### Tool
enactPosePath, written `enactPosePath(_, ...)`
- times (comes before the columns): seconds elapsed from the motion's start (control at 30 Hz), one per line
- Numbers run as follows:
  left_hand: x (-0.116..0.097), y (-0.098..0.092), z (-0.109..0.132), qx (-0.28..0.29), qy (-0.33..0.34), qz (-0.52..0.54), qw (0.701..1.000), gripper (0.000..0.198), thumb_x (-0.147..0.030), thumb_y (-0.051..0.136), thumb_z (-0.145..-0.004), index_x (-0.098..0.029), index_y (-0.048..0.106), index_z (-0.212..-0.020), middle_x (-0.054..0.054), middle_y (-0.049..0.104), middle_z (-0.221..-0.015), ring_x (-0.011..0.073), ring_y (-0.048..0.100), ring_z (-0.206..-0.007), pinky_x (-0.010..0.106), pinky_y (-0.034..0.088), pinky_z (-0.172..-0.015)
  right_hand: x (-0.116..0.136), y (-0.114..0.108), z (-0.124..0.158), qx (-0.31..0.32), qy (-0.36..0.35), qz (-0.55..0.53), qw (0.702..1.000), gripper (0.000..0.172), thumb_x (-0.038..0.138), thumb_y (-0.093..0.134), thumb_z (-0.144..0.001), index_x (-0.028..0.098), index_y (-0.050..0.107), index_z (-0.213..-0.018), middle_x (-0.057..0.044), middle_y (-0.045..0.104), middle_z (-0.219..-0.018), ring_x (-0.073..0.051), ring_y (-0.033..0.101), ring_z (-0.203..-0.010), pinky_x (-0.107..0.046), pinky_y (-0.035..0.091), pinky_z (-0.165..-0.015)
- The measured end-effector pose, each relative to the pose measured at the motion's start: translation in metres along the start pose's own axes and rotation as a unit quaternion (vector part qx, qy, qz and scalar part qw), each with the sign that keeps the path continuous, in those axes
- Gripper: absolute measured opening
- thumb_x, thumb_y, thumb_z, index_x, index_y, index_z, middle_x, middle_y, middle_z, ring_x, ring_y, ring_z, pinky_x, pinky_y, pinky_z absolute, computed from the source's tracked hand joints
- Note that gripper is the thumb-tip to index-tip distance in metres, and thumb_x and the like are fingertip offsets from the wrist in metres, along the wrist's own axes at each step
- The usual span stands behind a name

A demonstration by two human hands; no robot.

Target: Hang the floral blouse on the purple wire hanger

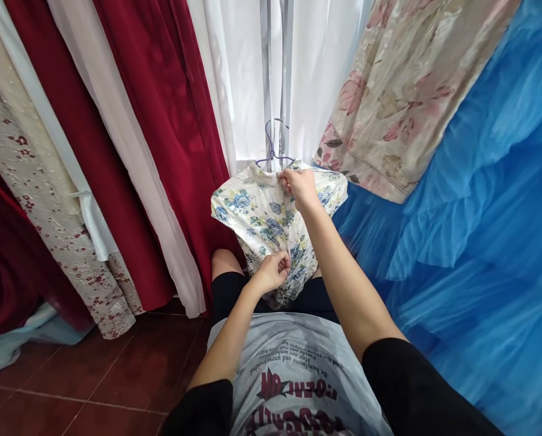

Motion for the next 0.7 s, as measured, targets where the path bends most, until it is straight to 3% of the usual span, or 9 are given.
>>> enactPosePath(0.1,-0.022,-0.024,-0.012,-0.052,0.044,-0.005,0.998,0.014,-0.012,0.064,-0.081,-0.022,0.065,-0.091,0.003,0.066,-0.079,0.0202,0.062,-0.072,0.033,0.049,-0.072,-0.004,-0.004,0.015,0.013,0.027,-0.015,0.999,0.011,0.017,0.056,-0.074,0.017,0.058,-0.063,0.006,0.044,-0.048,-0.007,0.034,-0.042,-0.022,0.024,-0.043)
enactPosePath(0.2,-0.061,-0.081,-0.039,-0.215,0.099,0.048,0.97,0.029,-0.02,0.069,-0.086,-0.023,0.068,-0.115,0.005,0.068,-0.084,0.0219,0.063,-0.078,0.035,0.048,-0.082,-0.005,-0.007,0.026,0.025,0.017,0.002,1.0,0.012,0.016,0.057,-0.073,0.016,0.061,-0.062,0.006,0.044,-0.045,-0.008,0.035,-0.043,-0.022,0.025,-0.044)
enactPosePath(0.27,-0.089,-0.115,-0.062,-0.275,0.145,0.067,0.948,0.028,-0.023,0.069,-0.088,-0.024,0.07,-0.116,0.004,0.067,-0.085,0.0222,0.063,-0.082,0.035,0.047,-0.088,-0.002,-0.008,0.028,0.034,-0.019,0.027,0.999,0.012,0.017,0.057,-0.073,0.015,0.063,-0.062,0.005,0.047,-0.046,-0.008,0.039,-0.045,-0.022,0.028,-0.047)
enactPosePath(0.37,-0.126,-0.136,-0.096,-0.242,0.204,-0.044,0.947,0.003,-0.022,0.067,-0.089,-0.02,0.07,-0.089,0.005,0.066,-0.087,0.0243,0.062,-0.091,0.037,0.044,-0.096,0.0,-0.008,0.024,0.043,-0.071,0.068,0.994,0.013,0.018,0.057,-0.075,0.015,0.063,-0.063,0.003,0.051,-0.049,-0.01,0.043,-0.049,-0.022,0.032,-0.051)
enactPosePath(0.43,-0.141,-0.137,-0.109,-0.223,0.222,-0.124,0.941,0.011,-0.019,0.064,-0.09,-0.019,0.065,-0.079,0.005,0.064,-0.084,0.024,0.06,-0.09,0.038,0.044,-0.096,-0.004,-0.009,0.021,0.025,-0.097,0.112,0.989,0.015,0.017,0.058,-0.076,0.016,0.06,-0.061,0.003,0.052,-0.051,-0.01,0.045,-0.052,-0.023,0.034,-0.054)
enactPosePath(0.5,-0.147,-0.143,-0.113,-0.244,0.232,-0.15,0.929,0.012,-0.02,0.062,-0.092,-0.018,0.064,-0.08,0.005,0.063,-0.084,0.0228,0.06,-0.089,0.037,0.045,-0.095,-0.013,-0.01,0.02,-0.003,-0.109,0.164,0.98,0.017,0.016,0.058,-0.076,0.017,0.057,-0.059,0.002,0.052,-0.052,-0.011,0.045,-0.054,-0.024,0.034,-0.056)
enactPosePath(0.57,-0.145,-0.162,-0.113,-0.306,0.234,-0.129,0.914,0.013,-0.024,0.062,-0.094,-0.018,0.064,-0.083,0.005,0.064,-0.085,0.0213,0.06,-0.089,0.033,0.046,-0.092,-0.027,-0.012,0.023,-0.008,-0.083,0.186,0.979,0.019,0.014,0.059,-0.075,0.019,0.054,-0.057,0.002,0.05,-0.053,-0.011,0.043,-0.055,-0.025,0.032,-0.057)
enactPosePath(0.63,-0.128,-0.194,-0.11,-0.384,0.215,-0.081,0.894,0.015,-0.028,0.065,-0.094,-0.018,0.063,-0.083,0.004,0.063,-0.083,0.0196,0.06,-0.088,0.029,0.046,-0.088,-0.042,-0.016,0.031,0.012,-0.037,0.17,0.985,0.019,0.014,0.059,-0.073,0.019,0.053,-0.055,0.003,0.047,-0.052,-0.011,0.04,-0.054,-0.025,0.031,-0.056)
enactPosePath(0.7,-0.098,-0.23,-0.105,-0.449,0.178,-0.015,0.875,0.018,-0.029,0.069,-0.091,-0.017,0.062,-0.08,0.002,0.062,-0.079,0.017,0.06,-0.084,0.025,0.047,-0.082,-0.052,-0.021,0.043,0.031,-0.004,0.142,0.989,0.019,0.016,0.06,-0.072,0.019,0.053,-0.054,0.005,0.044,-0.051,-0.01,0.037,-0.053,-0.025,0.029,-0.054)
Point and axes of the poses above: each hand's wrist, its own z-axis away from the middle knuckle, its own y-axis out of the palm, x = y × z, the point moved 5 cm from there along -z, towards the middle knuckle
